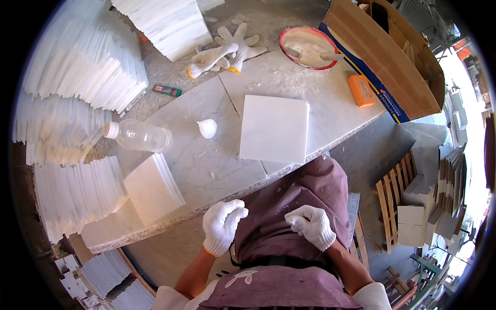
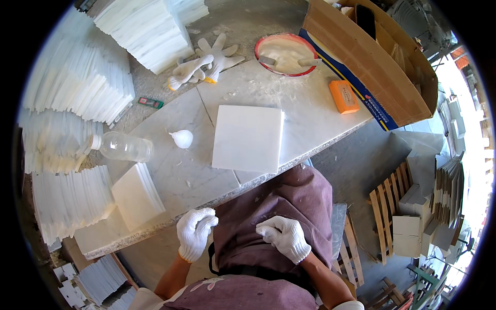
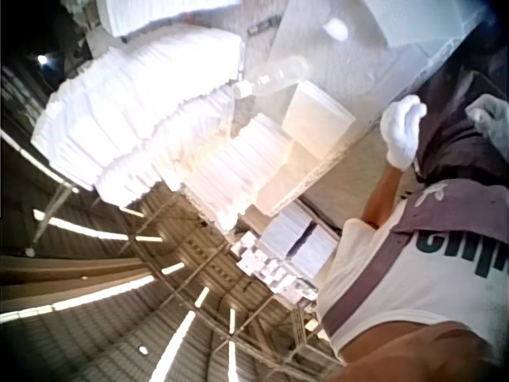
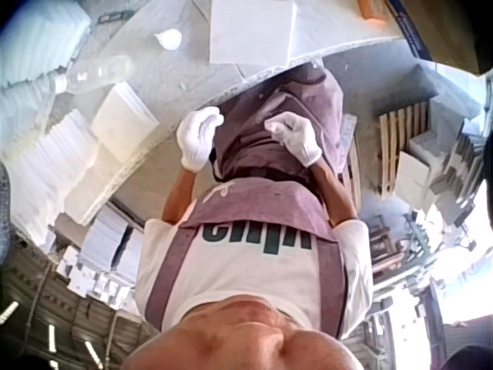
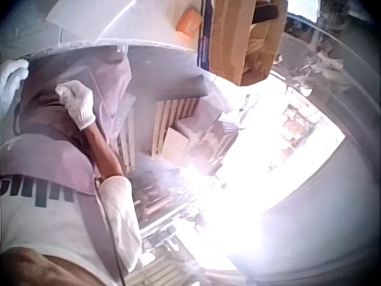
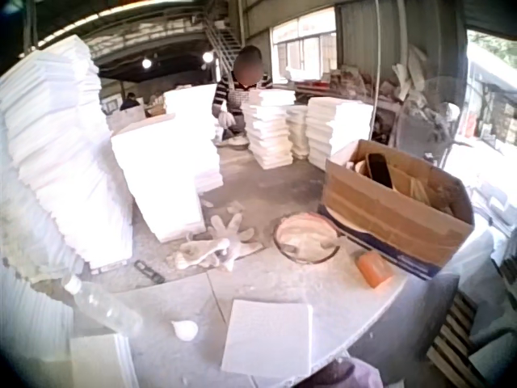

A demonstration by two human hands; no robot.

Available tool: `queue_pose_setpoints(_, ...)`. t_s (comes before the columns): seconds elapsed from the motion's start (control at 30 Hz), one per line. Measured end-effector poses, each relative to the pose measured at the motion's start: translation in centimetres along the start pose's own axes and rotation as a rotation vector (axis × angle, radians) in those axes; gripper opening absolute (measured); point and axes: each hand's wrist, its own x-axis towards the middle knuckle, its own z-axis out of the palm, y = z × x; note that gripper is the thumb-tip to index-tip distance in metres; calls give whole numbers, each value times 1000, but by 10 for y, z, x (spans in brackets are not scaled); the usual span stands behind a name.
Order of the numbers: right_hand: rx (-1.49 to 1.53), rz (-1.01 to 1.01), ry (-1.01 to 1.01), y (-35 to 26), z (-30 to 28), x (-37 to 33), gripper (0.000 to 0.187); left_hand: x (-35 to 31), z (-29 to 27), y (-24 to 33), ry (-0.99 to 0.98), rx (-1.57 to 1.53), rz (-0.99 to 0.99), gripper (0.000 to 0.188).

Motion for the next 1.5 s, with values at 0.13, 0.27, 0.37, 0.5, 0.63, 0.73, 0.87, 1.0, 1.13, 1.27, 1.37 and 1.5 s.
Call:
queue_pose_setpoints(0.13,101,-44,43,20,-8,2,21,-5,-2,3,-58,-63,-76,10)
queue_pose_setpoints(0.27,72,-87,171,13,-17,13,23,-3,17,21,5,-14,-316,26)
queue_pose_setpoints(0.37,13,-356,201,23,-28,24,39,1,35,22,112,69,-155,44)
queue_pose_setpoints(0.5,-20,-424,178,27,-36,34,59,20,41,35,121,222,-38,59)
queue_pose_setpoints(0.63,-10,-400,159,8,-34,45,67,49,40,28,120,287,-55,58)
queue_pose_setpoints(0.73,43,-440,150,8,-33,59,69,77,43,22,155,274,-94,54)
queue_pose_setpoints(0.87,-68,-484,69,6,-35,66,66,93,42,7,102,419,-82,55)
queue_pose_setpoints(1.0,38,-503,27,9,-35,68,68,104,45,6,87,353,-279,59)
queue_pose_setpoints(1.13,219,-445,-39,16,-30,75,74,114,47,5,112,84,-525,64)
queue_pose_setpoints(1.27,367,-392,-161,13,-37,75,76,120,50,24,159,-69,-677,65)
queue_pose_setpoints(1.37,551,-342,-244,9,-40,72,76,123,45,27,104,-176,-758,60)
queue_pose_setpoints(1.5,641,-214,-255,-4,-53,62,76,117,51,44,90,-180,-757,52)
